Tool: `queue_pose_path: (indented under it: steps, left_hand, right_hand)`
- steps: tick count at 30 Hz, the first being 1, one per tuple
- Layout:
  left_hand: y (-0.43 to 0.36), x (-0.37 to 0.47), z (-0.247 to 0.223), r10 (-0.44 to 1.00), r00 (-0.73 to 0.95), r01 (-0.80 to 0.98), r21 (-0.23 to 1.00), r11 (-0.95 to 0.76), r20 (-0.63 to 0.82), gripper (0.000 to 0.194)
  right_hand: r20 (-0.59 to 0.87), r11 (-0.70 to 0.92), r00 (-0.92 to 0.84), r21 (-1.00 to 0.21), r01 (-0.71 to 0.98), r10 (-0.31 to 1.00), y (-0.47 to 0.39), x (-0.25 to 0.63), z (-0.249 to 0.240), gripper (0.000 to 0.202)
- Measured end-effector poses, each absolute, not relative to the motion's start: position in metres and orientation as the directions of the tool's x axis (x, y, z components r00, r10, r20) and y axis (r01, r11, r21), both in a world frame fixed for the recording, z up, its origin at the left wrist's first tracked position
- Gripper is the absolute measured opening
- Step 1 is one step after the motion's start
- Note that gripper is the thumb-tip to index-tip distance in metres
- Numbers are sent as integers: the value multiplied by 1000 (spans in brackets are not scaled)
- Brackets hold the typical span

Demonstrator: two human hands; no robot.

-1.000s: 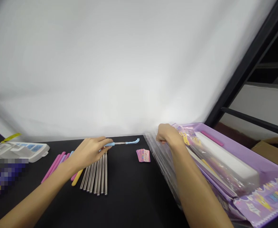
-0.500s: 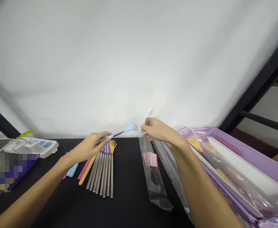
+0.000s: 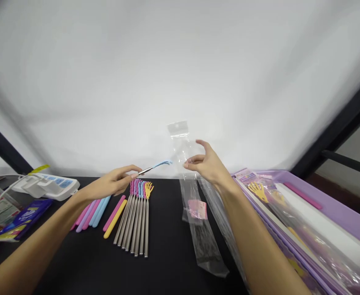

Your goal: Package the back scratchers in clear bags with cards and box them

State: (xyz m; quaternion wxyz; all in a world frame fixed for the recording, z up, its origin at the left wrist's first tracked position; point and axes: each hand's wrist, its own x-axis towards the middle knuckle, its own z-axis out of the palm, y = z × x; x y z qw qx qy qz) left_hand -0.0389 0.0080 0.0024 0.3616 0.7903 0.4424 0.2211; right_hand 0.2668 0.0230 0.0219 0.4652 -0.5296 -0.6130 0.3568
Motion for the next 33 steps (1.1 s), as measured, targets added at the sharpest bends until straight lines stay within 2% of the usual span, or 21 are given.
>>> queue_pose_path:
  steps: [2,4,8,13,17,24,33]
  left_hand:
    - [7,-40,4,824,567,484,805,-344,11,39]
    - [7,-39,5,791,612,451,818,-358,9,40]
    - [7,-39,5,783,619,493,803,-334,-55,45]
    - [9,-47,6,797,600,555,757,-345,-77,45]
    - [10,-49,5,792,604,569,742,-354,-86,43]
    - [8,-43,7,813,581,573,719,-393,-18,38]
    - [6,-38,5,841,540,520,783,-342,9,43]
  right_hand:
    - [173,161,32,-959,235,984,23,263,21,39]
    - [122,120,6,-983,138,993,23,259,21,26]
    - [97,97,-1,-995,30,995,24,256,20,25]
    - [161,160,30,-987,29,986,25,262,23,26]
    - [158,157,22,-987,18,987,25,263,24,27]
    - [161,162,-15,-985,67,987,26,261,22,28]
    - [146,144,27,-987,67,989,26,257,20,26]
